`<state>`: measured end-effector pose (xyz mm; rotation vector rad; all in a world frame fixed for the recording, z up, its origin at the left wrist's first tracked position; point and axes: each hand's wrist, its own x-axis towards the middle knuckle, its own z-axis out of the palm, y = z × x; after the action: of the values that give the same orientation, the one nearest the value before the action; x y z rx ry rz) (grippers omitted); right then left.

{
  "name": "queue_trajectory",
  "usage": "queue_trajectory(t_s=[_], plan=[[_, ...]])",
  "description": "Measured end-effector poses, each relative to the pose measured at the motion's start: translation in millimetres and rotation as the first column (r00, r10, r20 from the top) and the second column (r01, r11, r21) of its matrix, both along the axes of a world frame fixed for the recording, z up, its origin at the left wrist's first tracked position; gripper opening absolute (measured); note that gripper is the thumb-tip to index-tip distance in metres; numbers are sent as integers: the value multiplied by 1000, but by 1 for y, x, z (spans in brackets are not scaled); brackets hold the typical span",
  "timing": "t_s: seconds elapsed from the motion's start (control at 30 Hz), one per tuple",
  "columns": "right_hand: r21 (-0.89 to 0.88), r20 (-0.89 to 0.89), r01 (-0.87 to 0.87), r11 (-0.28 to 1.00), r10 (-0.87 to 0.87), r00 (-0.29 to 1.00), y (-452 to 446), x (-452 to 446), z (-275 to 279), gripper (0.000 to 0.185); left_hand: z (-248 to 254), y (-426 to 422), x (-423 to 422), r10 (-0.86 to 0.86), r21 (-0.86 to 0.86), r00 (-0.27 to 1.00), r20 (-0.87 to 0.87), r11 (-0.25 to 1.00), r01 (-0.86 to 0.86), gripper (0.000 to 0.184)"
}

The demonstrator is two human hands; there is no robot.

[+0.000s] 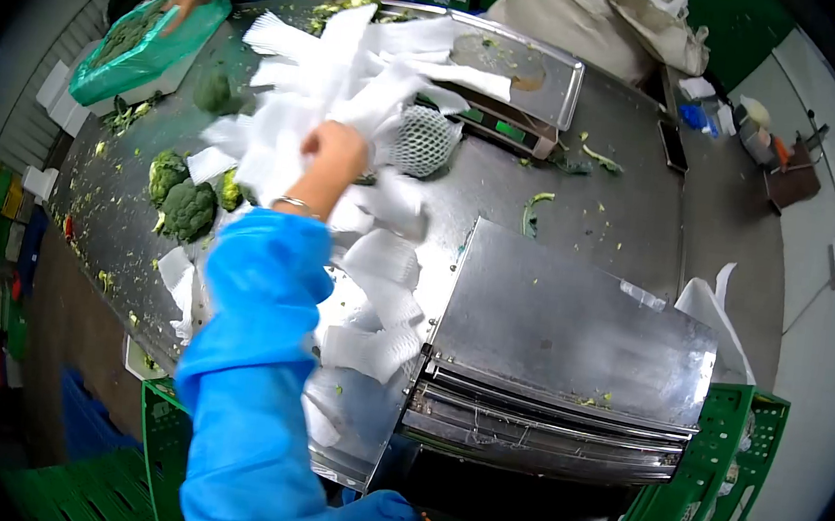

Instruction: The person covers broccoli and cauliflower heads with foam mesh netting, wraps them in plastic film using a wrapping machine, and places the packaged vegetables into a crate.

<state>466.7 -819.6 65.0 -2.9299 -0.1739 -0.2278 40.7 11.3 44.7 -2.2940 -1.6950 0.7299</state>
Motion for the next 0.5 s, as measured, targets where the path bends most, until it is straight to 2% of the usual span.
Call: queue_trajectory(t_s=[0.03, 0.07, 0.1, 0.13, 0.17, 0.2, 0.23, 0.27, 0.33, 0.37, 0.4, 0.43, 0.5], plan=[[-2, 42, 46, 999, -46, 998, -3, 3, -4, 63, 8, -4, -5, -212, 131, 977, 12, 969, 209, 22], [5, -28, 99, 995, -99, 995, 5, -5, 1, 62, 12, -5, -8, -412, 268, 911, 0, 878, 397, 19], [13, -95, 147, 989, -145, 985, 18, -12, 11, 61, 9, 3, 0, -495, 169, 817, 297, 869, 465, 14], [22, -158, 190, 982, -184, 970, 28, -14, 17, 60, -10, 3, 20, -596, 285, 656, 463, 801, 527, 14], [-16, -191, 127, 992, -128, 973, 13, -4, 12, 51, -43, 12, 44, -640, 281, 585, 498, 757, 589, 20], [-252, -109, -34, 967, 6, 994, 14, -11, 15, 48, -46, -2, 71, -626, 203, 614, 480, 761, 616, 32], [-483, -52, -165, 860, 160, 986, 26, -28, 26, 46, -68, -19, 89, -624, 406, 713, 320, 770, 491, 44], [-692, -23, -244, 680, 317, 948, 36, -39, 32, 47, -75, -27, 102, -481, 349, 838, 255, 855, 384, 52], [-640, 50, -227, 734, 334, 941, 24, -32, 24, 42, -92, -16, 116, -261, 347, 933, 247, 923, 166, 52], [-523, 36, -196, 829, 251, 967, 31, -34, 28, 43, -100, -3, 119, -132, 326, 949, 288, 945, 33, 53], [-395, 2, -155, 905, 170, 986, 36, -38, 30, 44, -106, 13, 115, -97, 373, 922, 375, 926, -54, 53], [-303, 70, -148, 942, 177, 982, 42, -41, 29, 48, -100, 27, 109, -51, 334, 903, 427, 937, -105, 57], [-272, 124, -8, 962, 43, 991, 39, -36, 26, 53, -77, 28, 80, 2, 262, 830, 558, 948, -179, 65]])
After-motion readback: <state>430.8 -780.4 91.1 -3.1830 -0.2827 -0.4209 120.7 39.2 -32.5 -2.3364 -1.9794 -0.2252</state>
